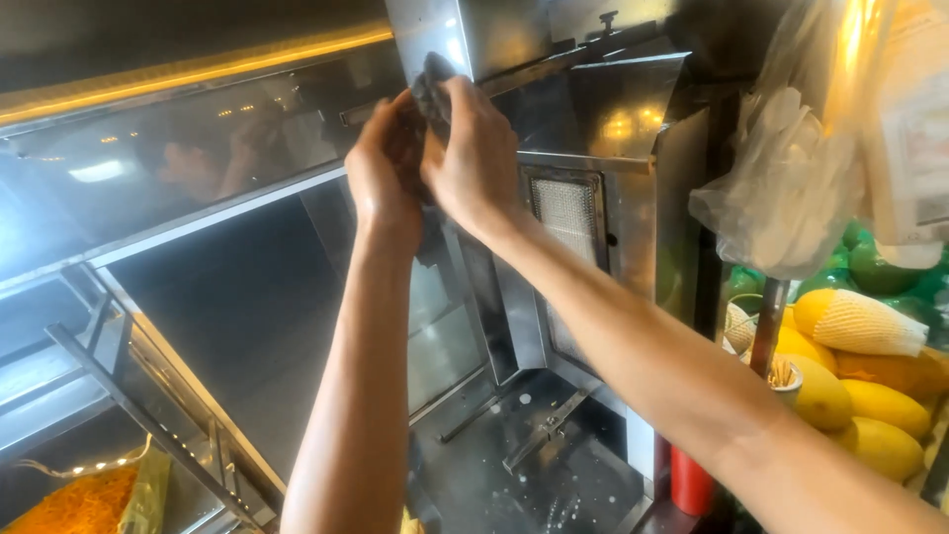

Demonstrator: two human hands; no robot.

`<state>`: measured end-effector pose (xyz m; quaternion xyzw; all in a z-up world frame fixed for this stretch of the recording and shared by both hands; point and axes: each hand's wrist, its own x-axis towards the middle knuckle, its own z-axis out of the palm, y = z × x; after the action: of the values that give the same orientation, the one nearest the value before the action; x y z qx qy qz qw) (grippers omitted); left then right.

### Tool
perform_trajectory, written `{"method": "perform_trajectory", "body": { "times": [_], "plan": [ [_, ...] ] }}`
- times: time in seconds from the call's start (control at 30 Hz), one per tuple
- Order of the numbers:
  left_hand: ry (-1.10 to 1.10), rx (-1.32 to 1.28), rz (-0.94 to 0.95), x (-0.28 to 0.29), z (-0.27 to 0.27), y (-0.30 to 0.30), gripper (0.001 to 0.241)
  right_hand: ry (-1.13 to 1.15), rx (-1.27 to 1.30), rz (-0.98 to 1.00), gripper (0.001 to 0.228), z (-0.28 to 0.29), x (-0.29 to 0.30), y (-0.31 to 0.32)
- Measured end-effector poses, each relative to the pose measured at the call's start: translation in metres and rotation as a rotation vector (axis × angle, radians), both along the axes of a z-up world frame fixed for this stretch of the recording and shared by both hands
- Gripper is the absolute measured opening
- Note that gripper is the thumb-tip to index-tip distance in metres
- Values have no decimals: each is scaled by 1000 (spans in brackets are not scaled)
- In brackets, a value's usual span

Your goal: Cleaning a vertical rotisserie machine and the surrounding counter area in a food stall.

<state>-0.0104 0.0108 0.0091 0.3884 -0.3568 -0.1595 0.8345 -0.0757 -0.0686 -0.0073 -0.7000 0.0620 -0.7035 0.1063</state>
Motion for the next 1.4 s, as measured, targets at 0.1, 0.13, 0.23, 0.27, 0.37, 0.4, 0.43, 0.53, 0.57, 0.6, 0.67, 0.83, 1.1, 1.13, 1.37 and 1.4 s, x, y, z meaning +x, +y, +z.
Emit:
{"method": "perform_trajectory", "body": {
  "times": [0.1,0.13,0.23,0.27,0.37,0.4,0.43,0.53,0.57,0.6,0.67,0.83,1.1,1.13,1.37,1.4],
  "plan": [
    [-43,-59,-110,13,-3,-4,50,3,-202,173,29,1,1,-37],
    [-30,-115,-151,16,-4,-6,50,-1,-168,51,25,1,8,-65],
    [-24,-178,-187,21,-8,-4,51,-11,-82,-145,17,6,3,-81],
    [-35,-186,-198,22,-9,-4,52,-20,-31,-233,14,9,-5,-77],
    [-89,-222,-242,24,-14,-2,61,-144,-38,-238,21,1,10,-127],
    [-91,-221,-234,24,-16,-2,61,-145,-36,-230,21,-2,11,-113],
    [-100,-200,-245,25,-16,-3,61,-162,-15,-197,22,-2,12,-100],
    [-93,-162,-283,30,-13,-1,67,-151,-16,-129,26,-1,16,-38],
    [-69,-141,-313,30,-13,-1,71,-117,-33,-99,30,-2,16,-15],
    [-69,-141,-316,31,-12,4,71,-117,-34,-102,30,-1,23,-3],
    [-100,-86,-301,28,-15,9,75,-70,-168,96,33,-6,33,17],
    [-56,-217,-507,44,-19,9,100,-51,-188,226,25,-18,-9,11],
    [-136,-263,-511,30,-22,12,109,-22,-192,-12,25,-1,7,-23],
    [-69,-240,-527,28,-21,15,111,0,-245,68,26,3,-3,-5],
    [46,-204,-347,27,-23,-12,98,194,-260,250,17,6,-49,-32],
    [45,-208,-354,20,-19,-11,98,194,-263,243,17,16,-56,-48]
  ]
}}
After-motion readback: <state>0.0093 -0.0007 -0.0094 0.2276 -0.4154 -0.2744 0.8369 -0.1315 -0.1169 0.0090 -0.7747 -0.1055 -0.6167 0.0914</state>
